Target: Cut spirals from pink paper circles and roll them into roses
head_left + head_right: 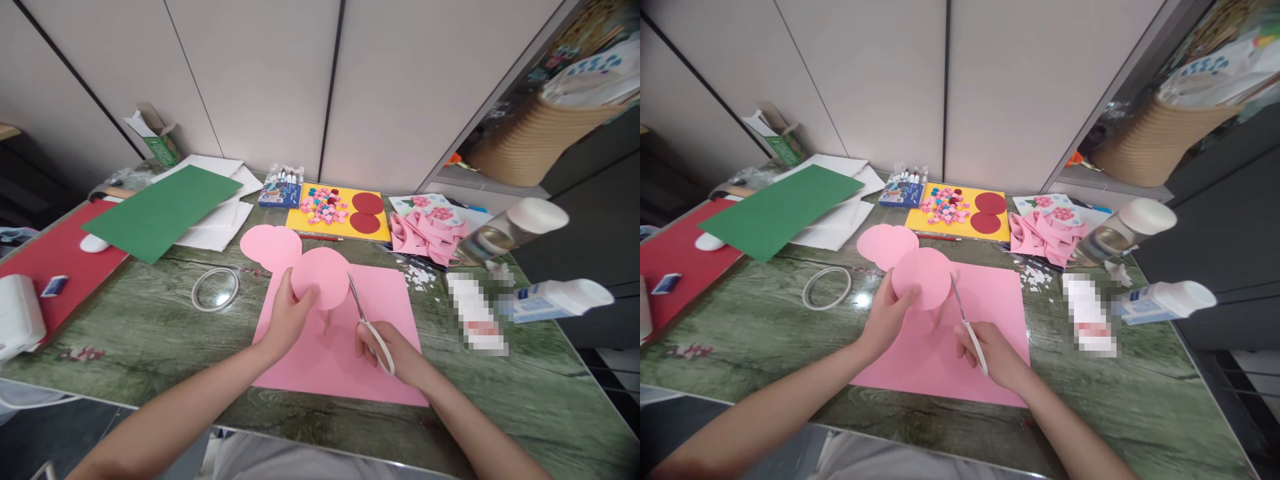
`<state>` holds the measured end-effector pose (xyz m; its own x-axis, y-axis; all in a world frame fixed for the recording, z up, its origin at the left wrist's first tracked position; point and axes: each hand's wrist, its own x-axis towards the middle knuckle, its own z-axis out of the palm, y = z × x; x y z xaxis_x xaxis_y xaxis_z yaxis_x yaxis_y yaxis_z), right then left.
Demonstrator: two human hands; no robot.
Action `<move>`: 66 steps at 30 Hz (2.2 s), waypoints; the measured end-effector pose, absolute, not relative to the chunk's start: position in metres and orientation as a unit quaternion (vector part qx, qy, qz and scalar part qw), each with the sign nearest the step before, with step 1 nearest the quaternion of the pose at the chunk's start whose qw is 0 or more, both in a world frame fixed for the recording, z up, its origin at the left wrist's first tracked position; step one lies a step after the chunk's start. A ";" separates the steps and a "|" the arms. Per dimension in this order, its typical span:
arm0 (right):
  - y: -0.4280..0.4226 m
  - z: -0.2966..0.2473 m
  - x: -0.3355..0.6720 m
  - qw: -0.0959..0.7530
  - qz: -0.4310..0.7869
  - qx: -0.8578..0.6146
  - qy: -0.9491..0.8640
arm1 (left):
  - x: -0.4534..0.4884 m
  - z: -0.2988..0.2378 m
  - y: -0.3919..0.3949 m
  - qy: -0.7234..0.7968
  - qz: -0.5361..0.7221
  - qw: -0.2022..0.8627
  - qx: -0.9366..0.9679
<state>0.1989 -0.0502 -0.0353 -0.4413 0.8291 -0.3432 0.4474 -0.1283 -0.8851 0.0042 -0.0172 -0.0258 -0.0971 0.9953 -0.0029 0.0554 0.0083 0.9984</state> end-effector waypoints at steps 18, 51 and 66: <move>-0.049 -0.033 0.199 0.179 0.561 -0.508 -0.628 | 0.005 -0.024 -0.019 0.543 0.491 0.458 0.504; -0.050 -0.033 0.199 0.169 0.563 -0.505 -0.632 | 0.004 -0.035 -0.017 0.511 0.499 0.524 0.464; -0.050 -0.035 0.197 0.188 0.571 -0.485 -0.635 | 0.004 -0.030 -0.015 0.476 0.545 0.555 0.411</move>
